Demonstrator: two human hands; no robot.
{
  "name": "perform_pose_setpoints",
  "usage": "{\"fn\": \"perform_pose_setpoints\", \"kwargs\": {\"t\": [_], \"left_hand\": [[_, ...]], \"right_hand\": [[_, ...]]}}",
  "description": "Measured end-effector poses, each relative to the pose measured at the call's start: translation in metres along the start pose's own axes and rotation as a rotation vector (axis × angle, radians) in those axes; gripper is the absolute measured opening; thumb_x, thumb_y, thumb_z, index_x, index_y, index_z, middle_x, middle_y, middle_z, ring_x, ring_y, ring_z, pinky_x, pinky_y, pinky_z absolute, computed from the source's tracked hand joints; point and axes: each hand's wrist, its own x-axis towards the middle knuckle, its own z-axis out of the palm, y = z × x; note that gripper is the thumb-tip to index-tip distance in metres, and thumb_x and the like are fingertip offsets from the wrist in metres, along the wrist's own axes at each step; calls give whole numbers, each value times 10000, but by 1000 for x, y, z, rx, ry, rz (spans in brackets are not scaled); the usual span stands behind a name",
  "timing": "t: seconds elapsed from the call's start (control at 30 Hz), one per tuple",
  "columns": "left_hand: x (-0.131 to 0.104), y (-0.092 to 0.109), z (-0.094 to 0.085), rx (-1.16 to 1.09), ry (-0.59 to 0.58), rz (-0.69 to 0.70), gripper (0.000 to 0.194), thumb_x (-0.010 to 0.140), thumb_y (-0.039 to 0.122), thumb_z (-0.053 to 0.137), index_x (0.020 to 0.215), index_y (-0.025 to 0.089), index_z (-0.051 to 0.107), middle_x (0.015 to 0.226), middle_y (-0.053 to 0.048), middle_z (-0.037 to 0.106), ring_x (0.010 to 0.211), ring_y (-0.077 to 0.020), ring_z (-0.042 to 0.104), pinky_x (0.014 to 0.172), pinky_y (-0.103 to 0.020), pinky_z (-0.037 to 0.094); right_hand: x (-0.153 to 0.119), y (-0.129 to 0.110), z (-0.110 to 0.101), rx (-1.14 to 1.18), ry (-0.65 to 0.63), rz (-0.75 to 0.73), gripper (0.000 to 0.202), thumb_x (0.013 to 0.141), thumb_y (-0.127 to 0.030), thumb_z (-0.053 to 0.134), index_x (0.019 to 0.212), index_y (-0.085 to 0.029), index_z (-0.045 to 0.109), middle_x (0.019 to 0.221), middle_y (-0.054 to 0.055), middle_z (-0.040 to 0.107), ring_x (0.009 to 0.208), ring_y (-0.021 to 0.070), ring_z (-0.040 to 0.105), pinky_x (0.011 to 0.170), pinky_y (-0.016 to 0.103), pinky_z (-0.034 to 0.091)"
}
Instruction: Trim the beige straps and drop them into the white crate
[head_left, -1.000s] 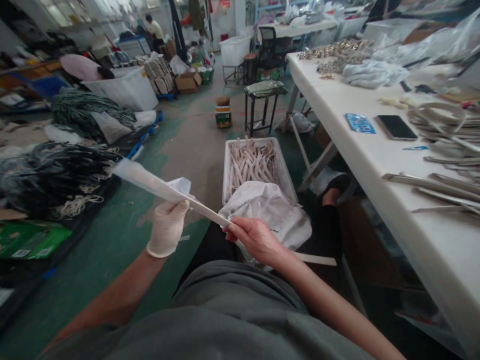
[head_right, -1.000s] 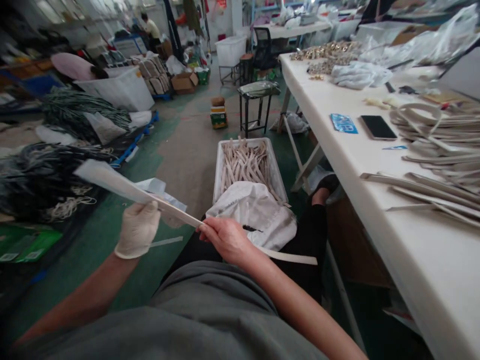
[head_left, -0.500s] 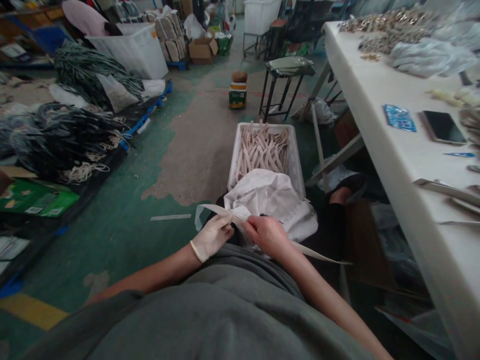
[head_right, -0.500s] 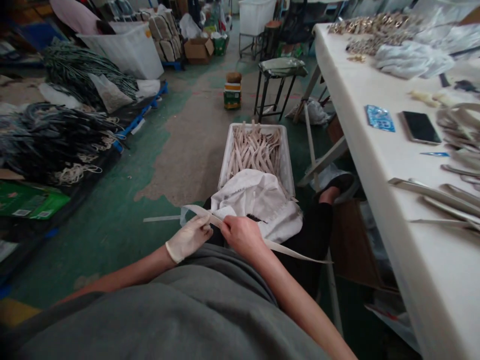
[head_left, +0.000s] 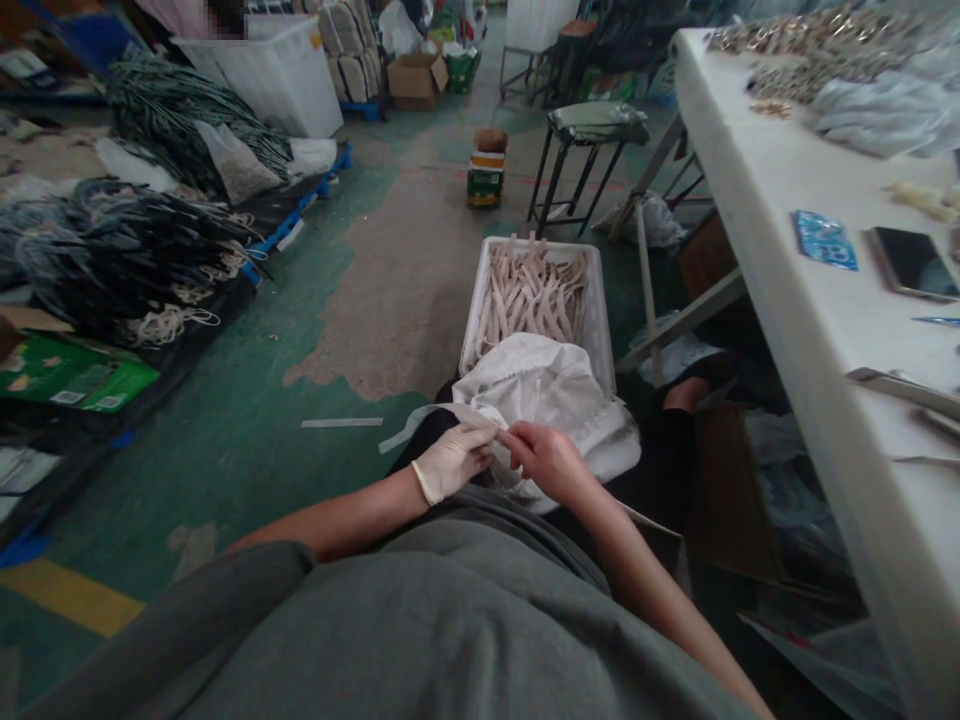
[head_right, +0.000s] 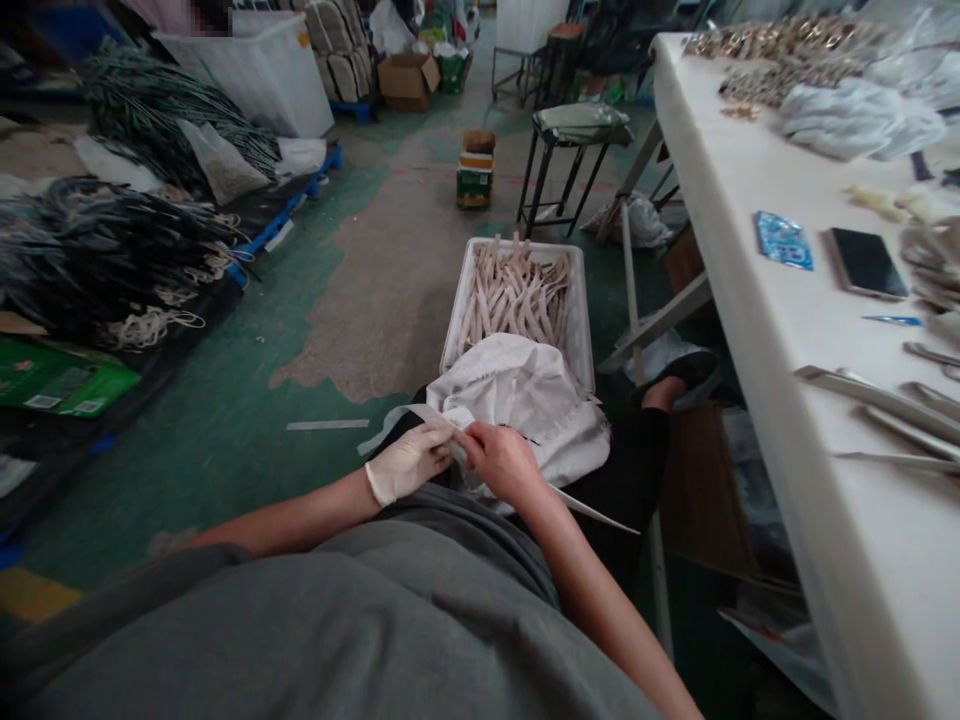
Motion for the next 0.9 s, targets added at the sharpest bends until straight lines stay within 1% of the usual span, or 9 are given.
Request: {"fn": "perform_pose_setpoints", "kwargs": {"t": [0.13,0.27,0.33,0.43,0.53,0.67,0.73,0.83,0.9], "left_hand": [[6,10,-4,23,52,73,158,679,113,819,761,127,685,601,48,571,495,-38,498,559,-185,491],[5,-8,-1,99,-87,-46,210,623,153,864,732,103,691,617,20,602,507,-49,509,523,-184,451],[5,-13,1,116,-112,-58,229,600,157,876,726,92,696,623,9,615,513,-53,510,514,-181,433],[8,-1,-1,96,-20,23,191,624,126,854,724,103,693,600,29,590,508,-47,498,534,-183,454],[9,10,-4,96,31,50,164,656,107,829,743,116,690,584,48,556,500,-43,483,560,-194,485],[7,-5,0,171,-96,-37,217,612,141,867,746,111,699,608,31,583,514,-42,488,547,-180,462],[6,-11,2,196,-134,-38,237,597,170,882,733,107,698,630,18,604,521,-40,490,535,-171,447],[7,-2,3,211,-71,-4,218,617,154,868,746,110,698,639,24,598,520,-37,485,539,-172,454],[7,7,3,210,-20,2,187,646,132,844,751,111,690,617,37,568,513,-38,475,546,-180,464]], "right_hand": [[-12,15,-7,66,-12,26,344,933,-428,489,702,-200,605,572,0,643,479,128,550,496,234,362],[-13,14,-4,11,4,25,375,939,-396,479,632,-202,570,529,-5,609,466,125,544,502,233,366],[-13,12,-2,50,-11,0,367,943,-397,478,646,-202,570,564,1,630,497,129,576,519,231,388],[-22,17,-8,129,-35,4,327,935,-414,493,716,-199,606,620,11,666,537,141,610,522,230,408],[-32,21,-13,102,-17,61,349,940,-414,486,694,-198,609,573,5,644,490,136,580,499,234,395],[-27,11,-4,91,28,47,359,941,-374,491,641,-198,575,559,3,635,478,125,570,518,234,397],[-23,9,-1,129,40,23,340,939,-361,497,651,-197,575,579,7,646,510,130,592,535,232,408],[-31,16,-6,206,29,21,277,934,-344,502,722,-198,601,634,3,669,540,130,610,544,226,423],[-40,23,-8,244,66,37,205,932,-328,499,849,-204,639,655,-14,671,506,118,582,529,224,417]]}}
